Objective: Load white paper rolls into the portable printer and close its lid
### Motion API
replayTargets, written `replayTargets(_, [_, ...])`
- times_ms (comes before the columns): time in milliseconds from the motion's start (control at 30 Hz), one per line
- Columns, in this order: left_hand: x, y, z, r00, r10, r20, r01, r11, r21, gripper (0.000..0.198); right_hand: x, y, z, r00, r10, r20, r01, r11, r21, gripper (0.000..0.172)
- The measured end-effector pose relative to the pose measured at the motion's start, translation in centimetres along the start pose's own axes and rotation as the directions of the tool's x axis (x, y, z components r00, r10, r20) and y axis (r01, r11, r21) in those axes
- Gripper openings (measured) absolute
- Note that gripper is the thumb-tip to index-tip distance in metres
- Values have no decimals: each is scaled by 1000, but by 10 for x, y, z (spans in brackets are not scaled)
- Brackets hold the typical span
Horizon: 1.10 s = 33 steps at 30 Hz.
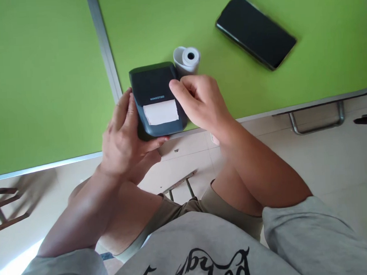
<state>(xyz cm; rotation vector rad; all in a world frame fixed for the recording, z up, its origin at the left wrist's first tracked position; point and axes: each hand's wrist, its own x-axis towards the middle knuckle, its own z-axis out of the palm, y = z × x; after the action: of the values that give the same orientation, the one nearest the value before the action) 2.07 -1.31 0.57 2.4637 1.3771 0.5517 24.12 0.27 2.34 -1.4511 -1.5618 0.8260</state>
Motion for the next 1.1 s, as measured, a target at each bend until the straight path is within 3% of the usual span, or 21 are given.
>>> replayTargets(200, [4,1,-1,999,-28,-21,27,998,-64,96,1,4,-3,994,45,102,-54,994,91,56])
replayTargets(433, [8,-1,4,999,-12,-52,7,997,-81,98,1,9,-3,989,70,130,-87,988,124,58])
replayTargets(700, [7,-1,1,999,-32,-21,31,997,-67,95,0,5,-11,984,65,169,-69,997,21,42])
replayTargets(833, [9,-2,2,999,-42,-11,41,996,-75,95,1,-3,-10,997,27,77,-23,998,-54,38])
replayTargets(1000, [9,-2,4,998,-61,3,61,996,-71,100,8,-16,-4,981,-148,-125,140,988,-72,33])
replayTargets(1100, [9,-2,4,997,-71,14,72,996,-59,101,14,-24,-3,981,-143,-131,140,990,-28,26])
